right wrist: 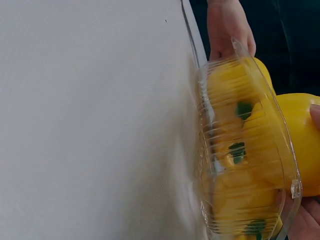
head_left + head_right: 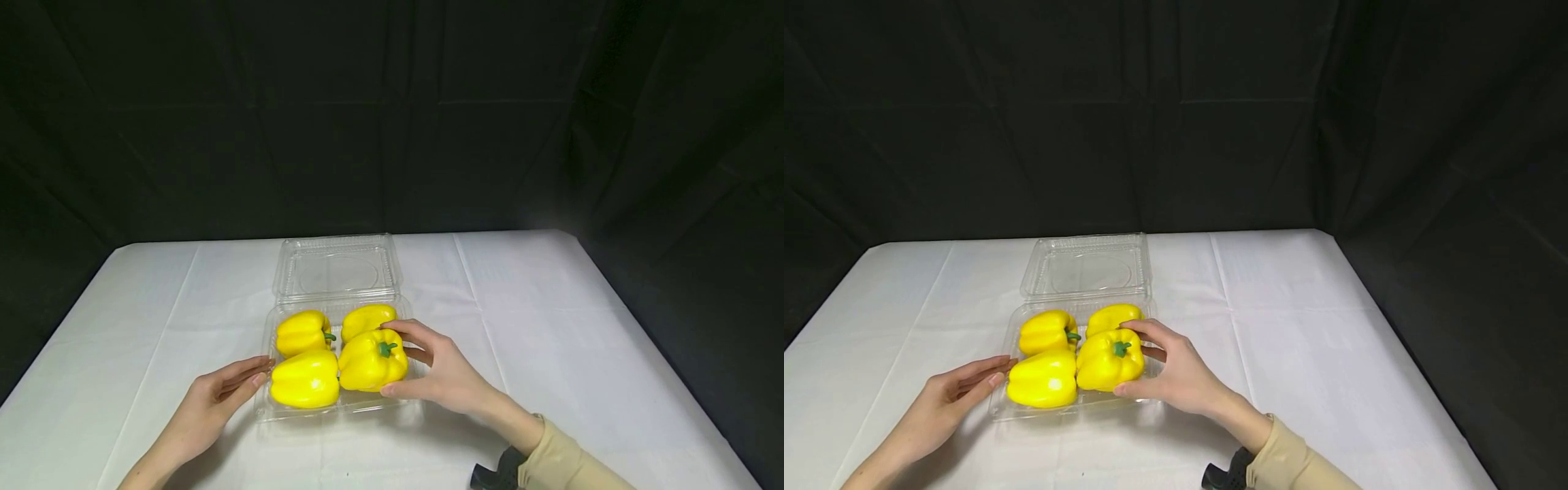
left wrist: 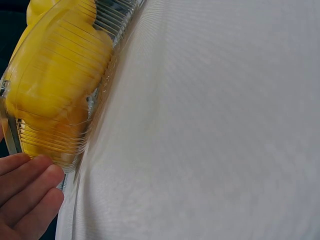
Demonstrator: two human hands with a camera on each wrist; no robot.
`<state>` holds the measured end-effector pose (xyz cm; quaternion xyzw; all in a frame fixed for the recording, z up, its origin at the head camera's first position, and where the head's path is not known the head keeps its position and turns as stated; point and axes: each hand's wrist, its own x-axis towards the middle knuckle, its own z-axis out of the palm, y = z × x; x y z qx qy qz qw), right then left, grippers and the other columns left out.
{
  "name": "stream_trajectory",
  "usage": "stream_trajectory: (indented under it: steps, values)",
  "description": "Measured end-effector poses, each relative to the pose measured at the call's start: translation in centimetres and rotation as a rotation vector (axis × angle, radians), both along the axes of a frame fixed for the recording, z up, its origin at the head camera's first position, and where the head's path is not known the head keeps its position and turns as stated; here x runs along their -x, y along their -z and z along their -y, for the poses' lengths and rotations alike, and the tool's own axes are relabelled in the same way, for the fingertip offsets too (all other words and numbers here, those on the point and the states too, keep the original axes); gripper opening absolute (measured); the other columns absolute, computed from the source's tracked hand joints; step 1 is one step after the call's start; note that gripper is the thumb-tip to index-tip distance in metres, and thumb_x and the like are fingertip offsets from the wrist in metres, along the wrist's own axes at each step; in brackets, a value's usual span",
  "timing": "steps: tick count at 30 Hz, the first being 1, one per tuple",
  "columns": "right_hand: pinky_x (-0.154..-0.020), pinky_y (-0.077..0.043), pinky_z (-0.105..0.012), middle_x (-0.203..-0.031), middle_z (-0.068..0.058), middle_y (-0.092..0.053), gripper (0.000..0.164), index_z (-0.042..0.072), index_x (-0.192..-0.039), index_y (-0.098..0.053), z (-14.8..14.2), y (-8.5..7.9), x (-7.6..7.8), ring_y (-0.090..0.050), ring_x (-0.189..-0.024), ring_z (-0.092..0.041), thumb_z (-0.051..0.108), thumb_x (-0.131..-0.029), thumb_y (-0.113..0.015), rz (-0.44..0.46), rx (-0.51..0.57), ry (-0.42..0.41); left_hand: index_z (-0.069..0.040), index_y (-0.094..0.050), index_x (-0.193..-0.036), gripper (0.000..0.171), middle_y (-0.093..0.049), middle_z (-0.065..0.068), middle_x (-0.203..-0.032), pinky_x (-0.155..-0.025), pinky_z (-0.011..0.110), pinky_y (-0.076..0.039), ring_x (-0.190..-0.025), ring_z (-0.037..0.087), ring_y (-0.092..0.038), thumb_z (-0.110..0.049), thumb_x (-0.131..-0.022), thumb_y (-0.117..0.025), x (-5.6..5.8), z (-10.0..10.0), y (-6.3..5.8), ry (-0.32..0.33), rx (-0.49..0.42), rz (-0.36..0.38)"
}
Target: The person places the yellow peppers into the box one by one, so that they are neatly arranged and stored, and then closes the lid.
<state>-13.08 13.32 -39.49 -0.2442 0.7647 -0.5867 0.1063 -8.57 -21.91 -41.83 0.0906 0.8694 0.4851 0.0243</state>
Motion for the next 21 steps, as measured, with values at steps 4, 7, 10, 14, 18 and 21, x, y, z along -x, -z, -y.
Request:
stream_trajectory:
  steps: [4, 7, 10, 14, 18, 21]
  values:
    - [-0.108, -0.046, -0.03, -0.142, 0.003, -0.054, 0.078, 0.016, -0.142, -0.052, 0.2, 0.09, -0.18, -0.05, -0.131, -0.02, 0.018, -0.074, -0.09, -0.033, -0.032, -0.002, -0.008, -0.062, -0.134, 0.04, -0.066, 0.007, -0.133, -0.089, 0.014, -0.051, -0.112, 0.004, -0.064, -0.032, -0.101, -0.061, 0.01, -0.03, -0.09, -0.005, 0.004, 0.009]
    - [-0.109, -0.045, -0.032, -0.143, 0.003, -0.052, 0.079, 0.019, -0.143, -0.052, 0.24, 0.22, -0.22, -0.049, -0.132, -0.019, 0.02, -0.074, -0.09, -0.072, -0.068, -0.013, -0.007, -0.062, -0.134, 0.041, -0.066, 0.008, -0.133, -0.089, 0.014, -0.051, -0.112, 0.004, -0.064, -0.031, -0.101, -0.061, 0.01, -0.05, -0.13, -0.006, 0.004, 0.009]
    - [-0.112, -0.043, -0.039, -0.143, 0.006, -0.052, 0.081, 0.021, -0.143, -0.051, 0.27, 0.33, -0.33, -0.049, -0.134, -0.017, 0.023, -0.073, -0.091, -0.133, -0.123, -0.016, -0.007, -0.062, -0.134, 0.041, -0.066, 0.007, -0.132, -0.089, 0.014, -0.051, -0.112, 0.005, -0.064, -0.032, -0.101, -0.061, -0.01, -0.09, -0.15, -0.008, 0.005, 0.011]
    - [-0.112, -0.041, -0.051, -0.143, 0.01, -0.053, 0.081, 0.021, -0.143, -0.052, 0.3, 0.32, -0.52, -0.048, -0.135, -0.017, 0.027, -0.072, -0.091, -0.216, -0.205, 0.002, -0.008, -0.062, -0.134, 0.04, -0.066, 0.007, -0.132, -0.089, 0.014, -0.05, -0.113, 0.005, -0.064, -0.031, -0.101, -0.061, -0.03, -0.11, -0.13, -0.005, 0.001, 0.01]
    - [-0.111, -0.041, -0.053, -0.142, 0.012, -0.053, 0.08, 0.022, -0.142, -0.053, 0.31, 0.21, -0.59, -0.048, -0.135, -0.017, 0.027, -0.072, -0.091, -0.238, -0.232, 0.023, -0.008, -0.062, -0.134, 0.041, -0.065, 0.007, -0.133, -0.089, 0.015, -0.052, -0.114, 0.01, -0.065, -0.033, -0.101, -0.06, -0.01, -0.11, -0.19, -0.008, 0.01, 0.014]
    - [-0.111, -0.042, -0.052, -0.139, 0.014, -0.054, 0.077, 0.022, -0.14, -0.055, 0.34, 0.12, -0.67, -0.049, -0.133, -0.015, 0.028, -0.072, -0.091, -0.25, -0.226, 0.041, -0.008, -0.062, -0.134, 0.041, -0.065, 0.008, -0.133, -0.09, 0.018, -0.054, -0.115, 0.013, -0.066, -0.033, -0.101, -0.06, 0.01, -0.1, -0.25, -0.011, 0.015, 0.02]
